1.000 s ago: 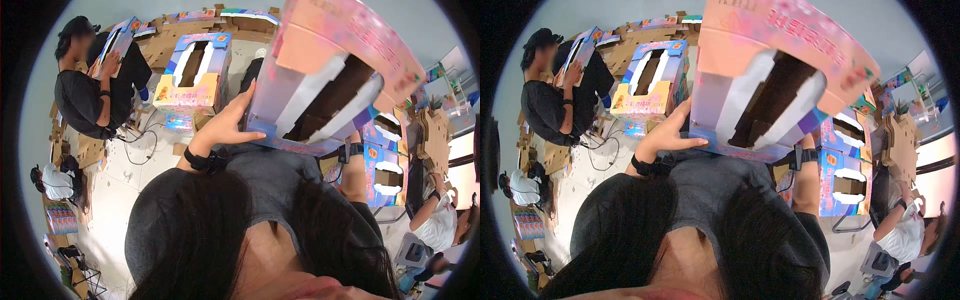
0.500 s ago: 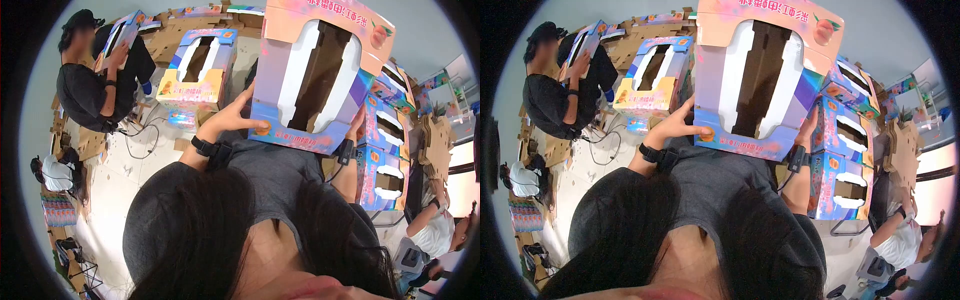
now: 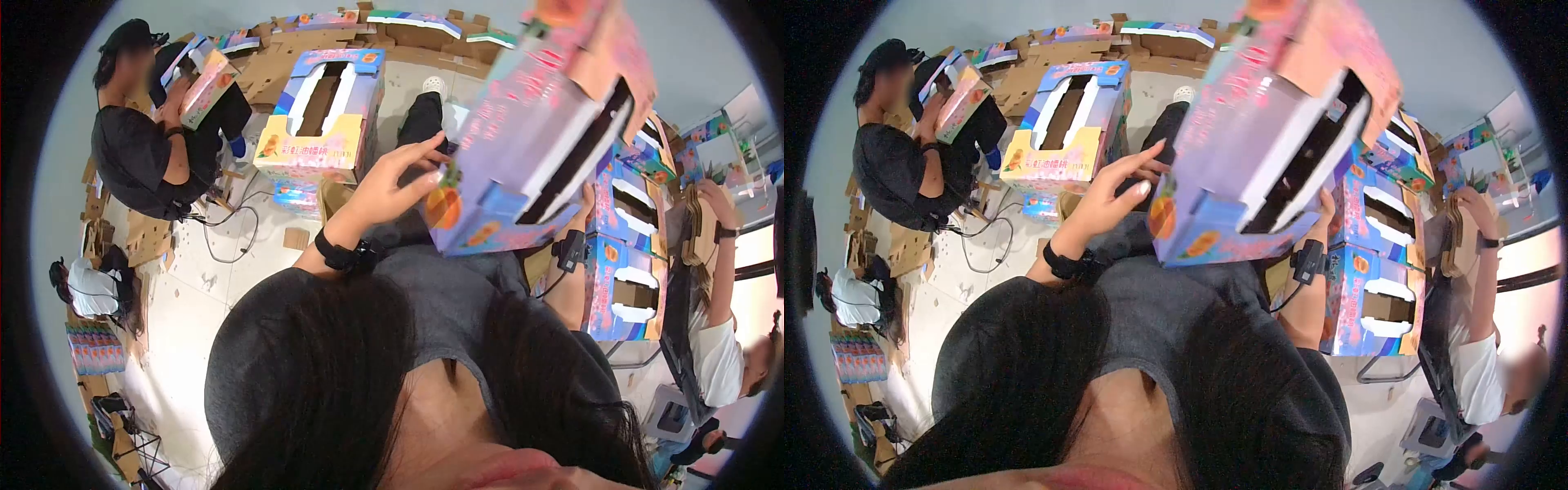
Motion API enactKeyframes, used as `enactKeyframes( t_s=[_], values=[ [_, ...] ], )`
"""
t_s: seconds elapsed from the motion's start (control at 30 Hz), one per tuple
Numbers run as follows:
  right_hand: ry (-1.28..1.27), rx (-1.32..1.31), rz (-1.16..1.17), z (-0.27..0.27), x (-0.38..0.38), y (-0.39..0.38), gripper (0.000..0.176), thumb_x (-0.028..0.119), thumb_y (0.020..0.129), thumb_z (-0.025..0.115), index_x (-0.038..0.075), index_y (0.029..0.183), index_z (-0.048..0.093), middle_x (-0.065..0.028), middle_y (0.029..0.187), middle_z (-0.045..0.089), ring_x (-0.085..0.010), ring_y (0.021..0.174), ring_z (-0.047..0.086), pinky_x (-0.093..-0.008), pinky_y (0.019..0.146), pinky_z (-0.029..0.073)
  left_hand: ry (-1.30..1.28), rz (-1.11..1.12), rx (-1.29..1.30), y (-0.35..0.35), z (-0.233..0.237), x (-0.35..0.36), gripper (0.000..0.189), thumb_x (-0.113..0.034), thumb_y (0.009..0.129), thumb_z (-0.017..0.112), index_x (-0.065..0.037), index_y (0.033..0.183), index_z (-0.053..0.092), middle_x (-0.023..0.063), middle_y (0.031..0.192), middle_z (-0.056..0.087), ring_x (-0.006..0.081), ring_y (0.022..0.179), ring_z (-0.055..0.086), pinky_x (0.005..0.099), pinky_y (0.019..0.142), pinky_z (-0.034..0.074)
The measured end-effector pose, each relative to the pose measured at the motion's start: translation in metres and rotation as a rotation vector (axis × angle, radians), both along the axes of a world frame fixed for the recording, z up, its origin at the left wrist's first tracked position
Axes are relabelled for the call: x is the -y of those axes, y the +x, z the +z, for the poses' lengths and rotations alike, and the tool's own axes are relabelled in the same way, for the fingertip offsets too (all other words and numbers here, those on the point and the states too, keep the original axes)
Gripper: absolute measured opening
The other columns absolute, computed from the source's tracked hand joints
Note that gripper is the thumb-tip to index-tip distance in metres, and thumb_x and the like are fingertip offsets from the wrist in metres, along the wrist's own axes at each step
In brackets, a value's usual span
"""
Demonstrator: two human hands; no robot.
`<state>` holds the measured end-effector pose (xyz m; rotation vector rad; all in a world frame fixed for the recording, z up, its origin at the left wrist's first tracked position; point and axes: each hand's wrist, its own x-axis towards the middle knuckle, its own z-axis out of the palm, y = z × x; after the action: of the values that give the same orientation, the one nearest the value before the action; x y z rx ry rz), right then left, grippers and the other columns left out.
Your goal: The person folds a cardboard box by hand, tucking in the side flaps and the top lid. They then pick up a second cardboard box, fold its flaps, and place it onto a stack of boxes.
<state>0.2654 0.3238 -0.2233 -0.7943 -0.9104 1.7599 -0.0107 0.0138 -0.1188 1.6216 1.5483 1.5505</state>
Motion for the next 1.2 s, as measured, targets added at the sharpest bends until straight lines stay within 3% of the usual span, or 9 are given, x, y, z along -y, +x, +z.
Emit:
enactKeyframes(
  t_s=[0.1, 0.2, 0.27, 0.47, 0.67, 0.87, 1.0, 1.03, 1.2],
  values=[
    [0.044, -0.145, -0.01, -0.042, -0.042, 0.007, 0.067, 0.051, 0.074, 0.072, 0.009, 0.126, 0.062, -0.0097, 0.108, 0.069, -0.0291, 0.093, 0.067, -0.0417, 0.083, 0.057, 0.031, -0.019, 0.081, 0.01, 0.01, -0.016, 0.048, -0.019, 0.097, 0.064, -0.004, 0.143, 0.056, 0.013, 0.126, 0.067, 0.0173, 0.114, 0.063, 0.0317, 0.099, 0.048],
    [-0.036, -0.136, 0.04, -0.027, -0.031, 0.009, 0.068, 0.052, 0.076, 0.072, 0.009, 0.128, 0.061, -0.01, 0.112, 0.068, -0.0293, 0.098, 0.066, -0.0421, 0.086, 0.056, 0.056, -0.158, 0.005, 0.019, 0.02, -0.031, 0.05, -0.021, 0.095, 0.067, -0.003, 0.141, 0.057, 0.013, 0.125, 0.067, 0.0197, 0.116, 0.063, 0.0341, 0.101, 0.047],
    [-0.075, -0.127, 0.062, -0.018, -0.022, 0.01, 0.069, 0.052, 0.078, 0.071, 0.009, 0.13, 0.059, -0.0102, 0.115, 0.067, -0.0295, 0.1, 0.065, -0.0424, 0.088, 0.055, 0.138, -0.203, -0.153, 0.027, 0.019, -0.039, 0.051, -0.021, 0.09, 0.072, -0.001, 0.135, 0.06, 0.0149, 0.129, 0.065, 0.0274, 0.121, 0.06, 0.0399, 0.104, 0.045],
    [-0.144, -0.124, 0.087, -0.017, -0.011, 0.014, 0.071, 0.054, 0.082, 0.07, 0.009, 0.135, 0.056, -0.0108, 0.123, 0.064, -0.0299, 0.109, 0.062, -0.0432, 0.094, 0.053, 0.141, -0.29, -0.09, 0.05, 0.022, -0.05, 0.045, -0.015, 0.085, 0.069, -0.002, 0.128, 0.065, 0.0172, 0.124, 0.067, 0.0308, 0.118, 0.062, 0.0394, 0.106, 0.044],
    [-0.194, -0.158, 0.111, -0.033, -0.014, 0.02, 0.073, 0.056, 0.086, 0.068, 0.009, 0.14, 0.052, -0.0113, 0.131, 0.061, -0.0303, 0.118, 0.06, -0.044, 0.1, 0.05, -0.132, -0.33, -0.016, 0.056, 0.04, -0.054, 0.045, -0.009, 0.086, 0.065, 0.004, 0.129, 0.062, 0.0197, 0.121, 0.069, 0.0282, 0.115, 0.066, 0.0369, 0.102, 0.047],
    [-0.088, -0.061, 0.113, -0.022, 0.0, 0.021, 0.072, 0.056, 0.095, 0.061, 0.01, 0.148, 0.045, -0.0113, 0.145, 0.053, -0.0306, 0.13, 0.052, -0.0443, 0.108, 0.045, -0.206, -0.272, 0.114, 0.055, 0.033, -0.044, 0.042, -0.014, 0.095, 0.064, 0.003, 0.132, 0.06, 0.0144, 0.118, 0.071, 0.0151, 0.108, 0.065, 0.0313, 0.094, 0.05],
    [-0.064, -0.112, 0.154, -0.023, -0.003, 0.015, 0.072, 0.057, 0.096, 0.059, 0.011, 0.149, 0.045, -0.0104, 0.147, 0.052, -0.0308, 0.131, 0.052, -0.0448, 0.109, 0.045, -0.195, -0.346, 0.246, 0.05, 0.033, -0.039, 0.036, -0.017, 0.098, 0.066, 0.003, 0.127, 0.063, 0.0068, 0.104, 0.07, 0.01, 0.093, 0.063, 0.0274, 0.083, 0.05],
    [-0.082, -0.091, 0.124, -0.023, 0.0, 0.014, 0.071, 0.057, 0.096, 0.059, 0.011, 0.149, 0.045, -0.0098, 0.146, 0.053, -0.0306, 0.129, 0.054, -0.0445, 0.107, 0.046, -0.194, -0.293, 0.219, 0.05, 0.025, -0.039, 0.038, -0.022, 0.1, 0.064, 0.004, 0.128, 0.063, 0.0079, 0.105, 0.073, 0.009, 0.096, 0.063, 0.0269, 0.087, 0.05],
    [-0.058, -0.197, 0.204, 0.006, 0.021, -0.002, 0.067, 0.054, 0.1, 0.053, 0.015, 0.152, 0.04, -0.0094, 0.145, 0.053, -0.027, 0.126, 0.057, -0.0417, 0.104, 0.05, -0.176, -0.244, -0.002, 0.044, 0.028, -0.036, 0.037, -0.027, 0.101, 0.061, 0.002, 0.123, 0.066, 0.0177, 0.115, 0.071, 0.0256, 0.107, 0.067, 0.0345, 0.095, 0.05]
  ],
)
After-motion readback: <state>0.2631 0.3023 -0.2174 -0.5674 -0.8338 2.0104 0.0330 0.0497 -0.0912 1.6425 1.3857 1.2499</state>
